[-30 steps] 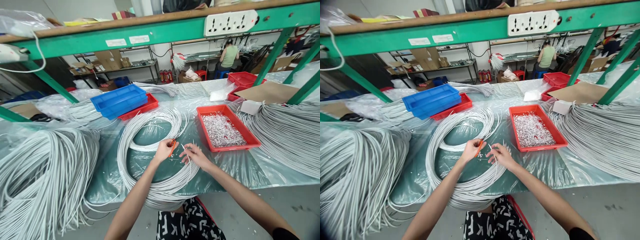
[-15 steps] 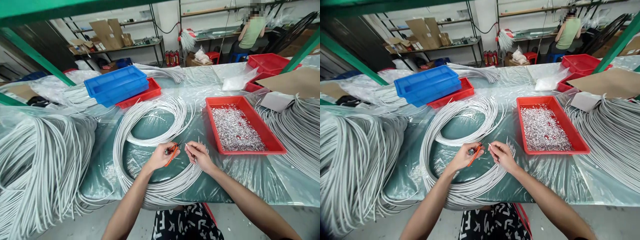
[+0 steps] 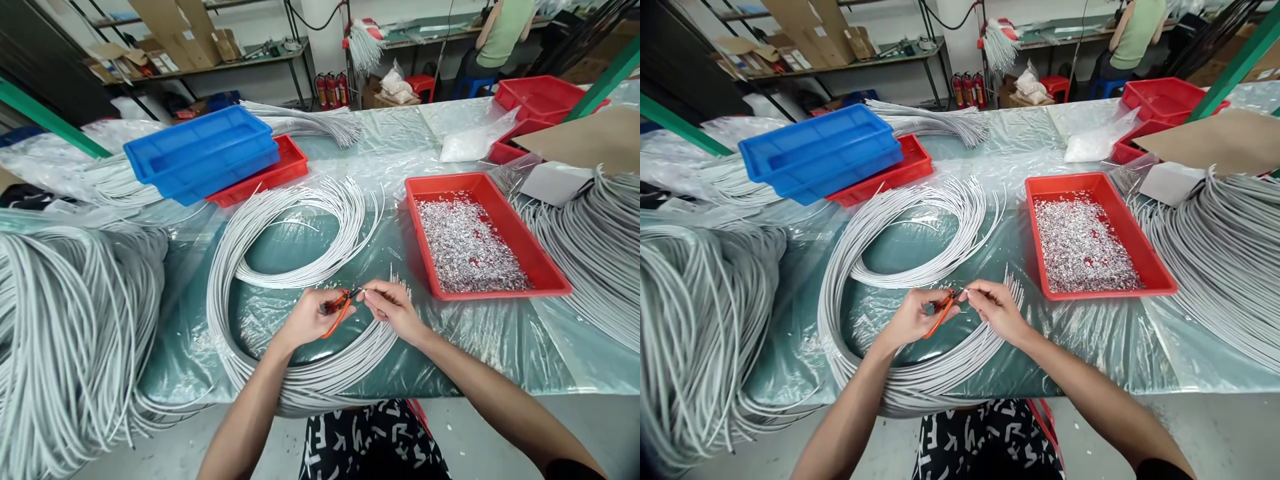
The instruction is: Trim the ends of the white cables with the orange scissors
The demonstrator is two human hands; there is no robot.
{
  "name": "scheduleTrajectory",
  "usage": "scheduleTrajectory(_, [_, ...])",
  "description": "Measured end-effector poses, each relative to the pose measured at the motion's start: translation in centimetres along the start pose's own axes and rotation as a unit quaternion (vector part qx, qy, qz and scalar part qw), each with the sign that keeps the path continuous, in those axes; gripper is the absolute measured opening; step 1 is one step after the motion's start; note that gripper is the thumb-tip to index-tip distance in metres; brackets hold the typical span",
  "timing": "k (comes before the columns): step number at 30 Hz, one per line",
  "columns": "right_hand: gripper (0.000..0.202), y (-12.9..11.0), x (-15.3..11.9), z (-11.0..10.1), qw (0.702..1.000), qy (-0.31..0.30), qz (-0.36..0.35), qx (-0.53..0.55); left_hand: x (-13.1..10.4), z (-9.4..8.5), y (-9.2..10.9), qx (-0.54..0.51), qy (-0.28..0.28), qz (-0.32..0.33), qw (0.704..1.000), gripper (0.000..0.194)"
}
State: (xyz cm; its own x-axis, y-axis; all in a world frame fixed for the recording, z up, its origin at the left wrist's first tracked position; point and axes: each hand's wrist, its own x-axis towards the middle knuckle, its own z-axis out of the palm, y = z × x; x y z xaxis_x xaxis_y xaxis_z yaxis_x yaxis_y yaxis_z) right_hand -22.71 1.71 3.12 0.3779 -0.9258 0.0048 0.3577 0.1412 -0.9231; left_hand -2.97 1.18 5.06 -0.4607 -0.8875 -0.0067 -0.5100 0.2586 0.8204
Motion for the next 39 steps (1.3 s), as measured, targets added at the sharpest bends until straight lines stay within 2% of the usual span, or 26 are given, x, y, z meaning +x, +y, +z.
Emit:
scheduleTrajectory(10, [0.034, 0.48, -0.08, -0.4, 0.999, 0.005, -0.006, -0.037, -0.09, -0.03, 0.0, -0.002, -0.013, 0.004, 1.0, 0.034])
scheduleTrajectory(15, [0.033, 0.33, 0.03, -0.63, 0.999, -0.017, -0.005, -0.033, -0.12, -0.06, 0.1, -0.009, -0.024, 0.02, 0.999, 0.037])
scheduleTrajectory(25, [0.032, -0.27, 0.06, -0.82, 0.998, -0.044, 0.047, -0.014, -0.13, -0.02, 0.07, -0.011, -0.025, 0.033, 0.999, 0.038])
scheduleTrajectory(33, [0.031, -0.35, 0.02, -0.69, 0.999, -0.046, 0.018, -0.02, -0.18, 0.06, -0.06, -0.019, -0.019, 0.02, 0.999, 0.037])
scheduleTrajectory(39, [0.031, -0.22, 0.01, -0.64, 0.998, -0.051, 0.025, -0.016, -0.17, -0.18, 0.04, -0.02, -0.03, 0.022, 0.999, 0.032])
